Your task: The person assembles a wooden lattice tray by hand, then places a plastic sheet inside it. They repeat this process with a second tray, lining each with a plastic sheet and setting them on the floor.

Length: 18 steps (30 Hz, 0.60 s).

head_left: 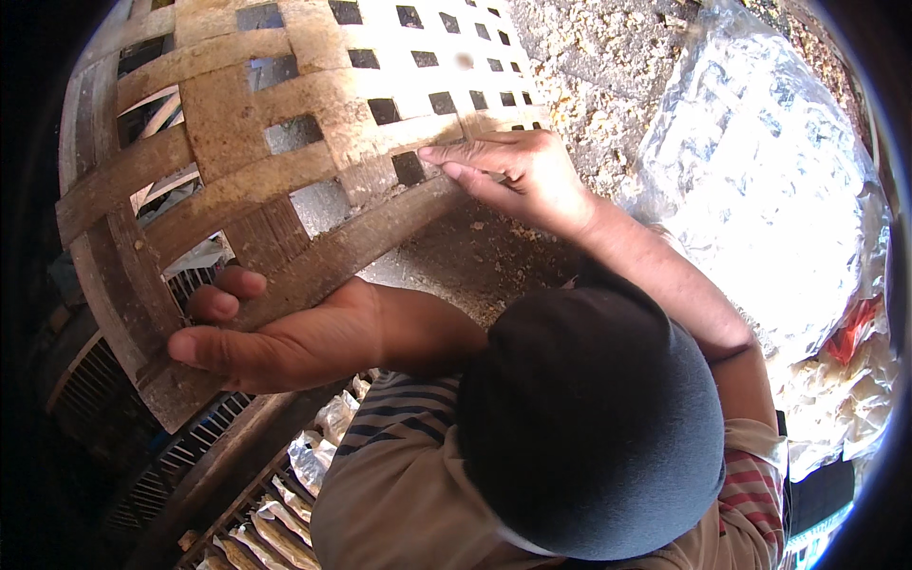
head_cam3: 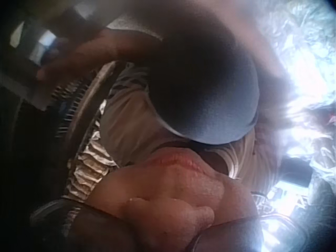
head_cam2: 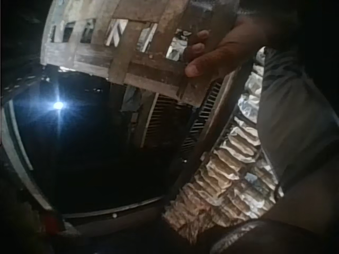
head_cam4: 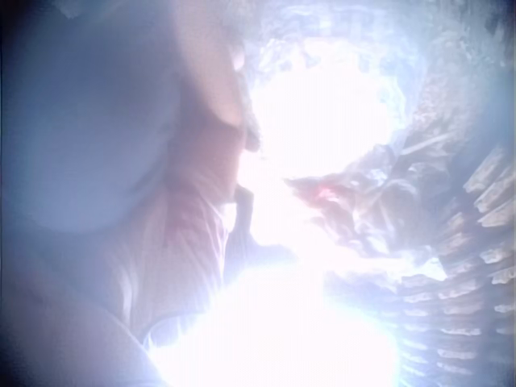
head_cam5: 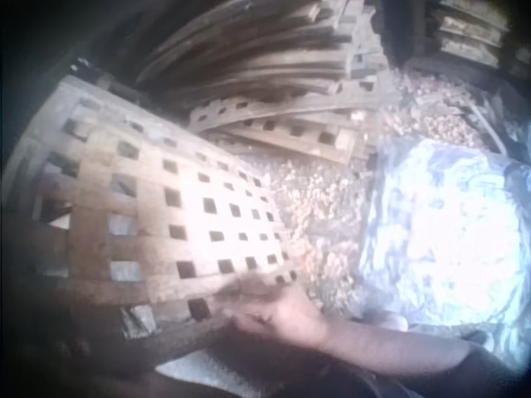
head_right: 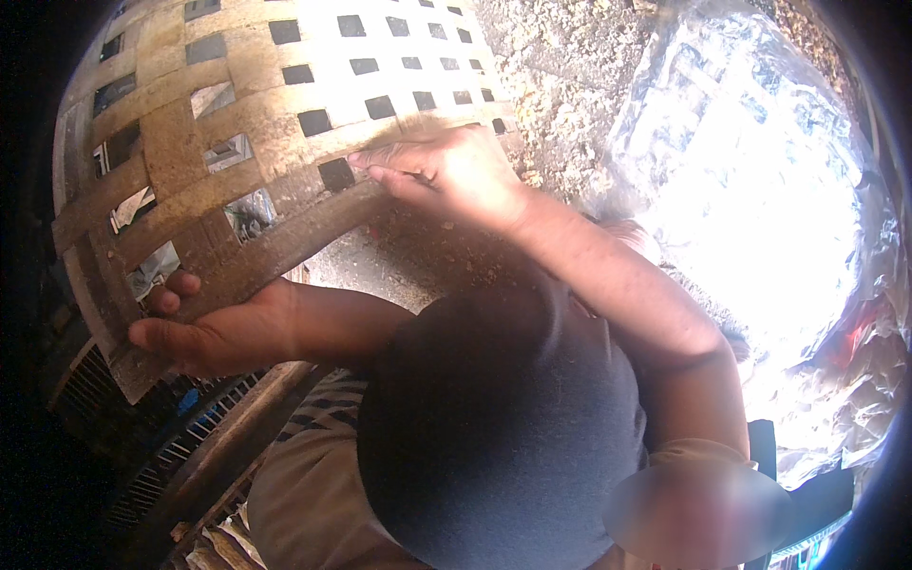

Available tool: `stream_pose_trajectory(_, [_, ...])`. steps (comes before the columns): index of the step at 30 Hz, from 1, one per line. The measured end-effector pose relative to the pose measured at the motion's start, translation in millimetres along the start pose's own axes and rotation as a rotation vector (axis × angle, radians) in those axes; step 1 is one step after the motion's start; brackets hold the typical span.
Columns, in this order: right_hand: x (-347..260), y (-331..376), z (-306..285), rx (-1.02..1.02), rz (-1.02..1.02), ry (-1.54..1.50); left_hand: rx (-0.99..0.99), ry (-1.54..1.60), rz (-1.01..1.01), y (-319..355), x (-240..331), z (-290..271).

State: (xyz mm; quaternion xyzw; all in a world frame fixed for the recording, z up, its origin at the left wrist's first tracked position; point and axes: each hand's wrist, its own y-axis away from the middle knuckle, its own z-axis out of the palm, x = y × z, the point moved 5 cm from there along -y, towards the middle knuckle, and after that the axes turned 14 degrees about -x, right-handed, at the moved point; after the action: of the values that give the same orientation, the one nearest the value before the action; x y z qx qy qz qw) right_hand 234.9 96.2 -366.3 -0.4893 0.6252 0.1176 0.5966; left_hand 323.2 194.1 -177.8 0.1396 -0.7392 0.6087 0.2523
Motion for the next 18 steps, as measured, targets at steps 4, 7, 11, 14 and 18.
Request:
stream_pose_trajectory(4, [5, 9, 5, -0.045, 0.193, 0.09, -0.013, -0.016, -0.02, -2, -7, -8])
stream_pose_trajectory(7, [12, 13, 8, -0.042, 0.256, 0.147, 0.03, -0.025, -0.032, -2, -7, -8])
stream_pose_trajectory(11, [10, 11, 14, 0.125, 0.028, -0.061, 0.002, -0.044, -0.012, -3, -7, -10])
stream_pose_trajectory(14, [22, 19, 14, -0.046, 0.226, -0.2, 0.021, -0.032, -0.02, -2, -9, -7])
stream_pose_trajectory(18, [24, 16, 6, -0.044, 0.199, -0.224, 0.016, -0.039, -0.016, -2, -14, -12])
